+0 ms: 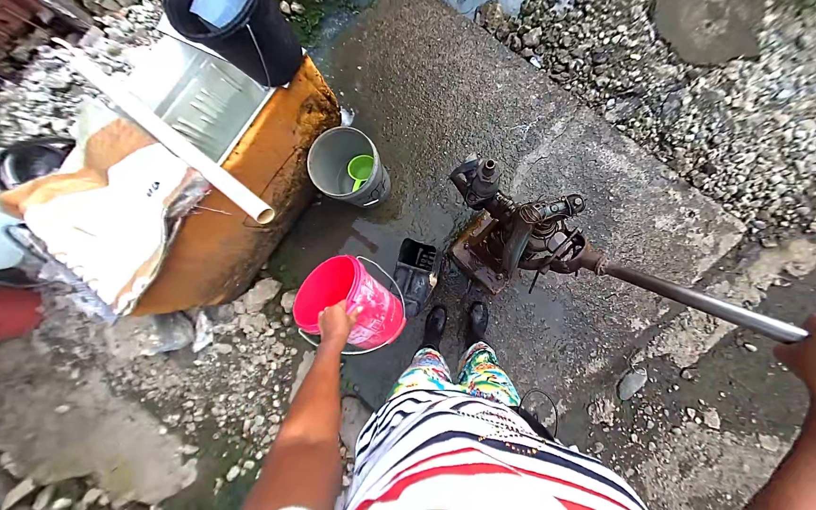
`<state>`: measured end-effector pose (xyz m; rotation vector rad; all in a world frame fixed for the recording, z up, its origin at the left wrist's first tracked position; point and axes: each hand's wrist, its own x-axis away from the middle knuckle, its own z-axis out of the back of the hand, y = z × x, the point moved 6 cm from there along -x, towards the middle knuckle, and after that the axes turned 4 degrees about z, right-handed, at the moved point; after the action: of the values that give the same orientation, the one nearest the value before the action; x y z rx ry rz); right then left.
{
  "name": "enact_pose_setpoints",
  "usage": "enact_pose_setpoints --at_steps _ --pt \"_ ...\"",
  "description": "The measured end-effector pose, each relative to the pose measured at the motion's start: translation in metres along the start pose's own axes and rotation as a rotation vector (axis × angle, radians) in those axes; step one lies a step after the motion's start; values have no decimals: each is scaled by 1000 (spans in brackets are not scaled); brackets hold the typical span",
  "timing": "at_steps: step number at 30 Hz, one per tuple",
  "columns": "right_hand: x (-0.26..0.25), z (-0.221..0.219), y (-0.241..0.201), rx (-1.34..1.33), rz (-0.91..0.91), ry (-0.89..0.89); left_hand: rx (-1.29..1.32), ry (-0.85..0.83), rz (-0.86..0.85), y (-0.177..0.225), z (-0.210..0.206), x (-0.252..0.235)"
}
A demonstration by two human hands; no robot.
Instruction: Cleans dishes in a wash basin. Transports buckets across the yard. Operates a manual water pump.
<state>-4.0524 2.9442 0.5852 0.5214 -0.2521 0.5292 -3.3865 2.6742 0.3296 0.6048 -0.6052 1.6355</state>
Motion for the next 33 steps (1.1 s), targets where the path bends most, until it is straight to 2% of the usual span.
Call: enact_pose_setpoints --at_steps 5,8,12,14,16,18,20,23,27,30,33 --pt "-21 -68 21 -71 18 -53 -19 -16 123 -21 -10 20" --pt "-43 -137 19 -152 19 -154 -15 -26 170 -29 -19 29" --pt "-77 -265 -21 -333 32 -426 16 -29 211 -36 -25 45" --pt "-77 -314 -51 -407 55 -571 34 -16 231 -40 -24 52" --pt "-61 -346 -71 -460 66 -680 54 3 232 -43 -20 53" --pt "-38 -360 -73 -487 63 -715 75 1 233 -46 -22 51" --pt "-23 -354 -60 -483 66 -733 76 -5 230 -45 -26 44" --pt "-5 -309 -27 -416 85 -785 66 -5 200 -32 -27 24" --pt "34 -187 3 -313 117 -743 67 -21 101 -9 -28 1" --pt "57 -80 -8 -216 156 -635 40 -8 5 8 -23 -15" --pt "69 -20 -25 -159 167 -518 22 4 -109 19 -15 -24"
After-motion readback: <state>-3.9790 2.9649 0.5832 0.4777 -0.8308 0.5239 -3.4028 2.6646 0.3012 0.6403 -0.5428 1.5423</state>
